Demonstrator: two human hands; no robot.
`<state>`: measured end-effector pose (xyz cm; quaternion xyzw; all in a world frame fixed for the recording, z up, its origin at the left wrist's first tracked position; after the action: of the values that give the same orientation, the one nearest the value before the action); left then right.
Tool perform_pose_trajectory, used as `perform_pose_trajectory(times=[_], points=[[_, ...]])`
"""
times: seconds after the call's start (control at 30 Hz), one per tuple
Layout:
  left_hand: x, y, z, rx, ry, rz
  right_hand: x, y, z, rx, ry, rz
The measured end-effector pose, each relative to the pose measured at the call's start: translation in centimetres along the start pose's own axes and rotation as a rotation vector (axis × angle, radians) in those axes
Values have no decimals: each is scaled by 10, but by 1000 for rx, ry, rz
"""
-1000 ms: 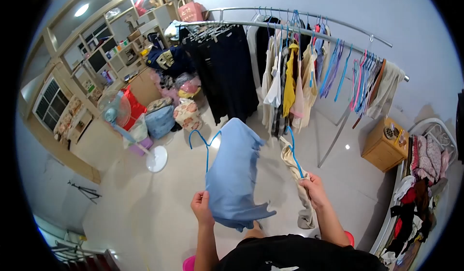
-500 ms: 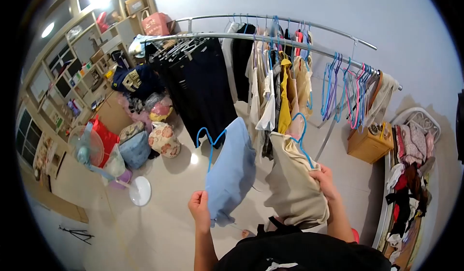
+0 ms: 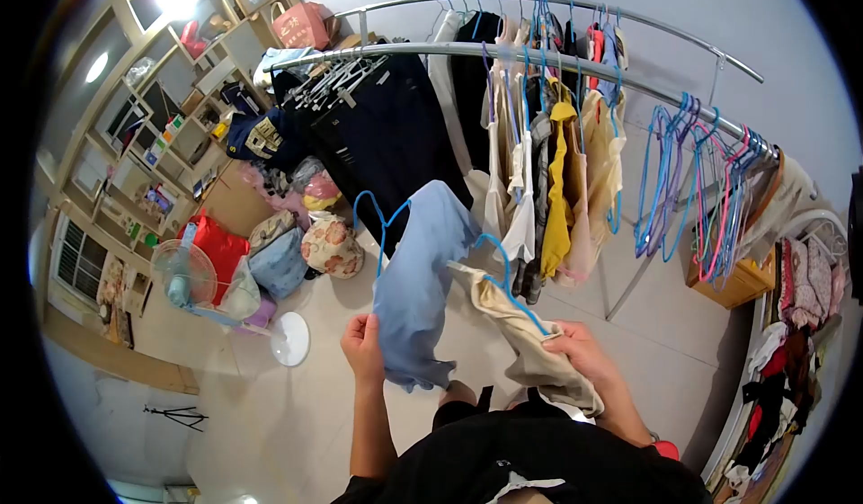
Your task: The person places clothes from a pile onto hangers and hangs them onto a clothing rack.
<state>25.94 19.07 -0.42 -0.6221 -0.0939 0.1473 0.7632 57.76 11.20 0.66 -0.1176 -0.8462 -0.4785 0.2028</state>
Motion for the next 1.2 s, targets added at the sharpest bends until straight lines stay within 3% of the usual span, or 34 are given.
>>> perform_pose_trajectory(times=[0.17,0.37,0.43,0.5,0.57,0.6,0.7,0.83,0.9,0.97,1.03,1.1,1.13,1.2], points=[[-3,15,35,21,-44,-10,18,36,35,-113,93,-142],[-13,33,96,8,-5,-23,56,80,82,-247,3,-101],[-19,34,117,-27,78,21,71,92,100,-377,-145,-228],[-36,40,142,-11,77,15,81,100,121,-379,-238,-341],[-62,33,164,58,152,104,91,110,141,-605,-394,-522],[-83,29,176,17,207,148,93,116,147,-742,-574,-792],[-139,12,211,-35,369,188,106,127,161,-595,-485,-656],[-169,-7,273,137,626,262,121,126,187,-374,-316,-737],[-163,-9,311,228,784,278,130,116,198,-421,-293,-731],[-148,-5,346,303,902,213,142,114,198,-425,-227,-936],[-130,-5,375,325,945,173,149,112,190,-503,-267,-966],[-98,-18,390,414,908,63,145,104,178,-165,-165,-1008],[-88,-14,399,475,874,222,152,100,169,-378,-151,-1003],[-50,-15,401,509,806,263,157,96,145,-307,-153,-820]])
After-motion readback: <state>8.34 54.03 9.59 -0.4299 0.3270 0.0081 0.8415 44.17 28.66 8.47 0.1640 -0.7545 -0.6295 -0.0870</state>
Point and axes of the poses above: each hand's wrist, its own z-axis towards the middle knuckle, its own x-axis out of the palm, y = z × x, the point moved 2 cm from there along z, towards the middle knuckle, and after that the axes turned 6 degrees about x, right-handed, at the moved point
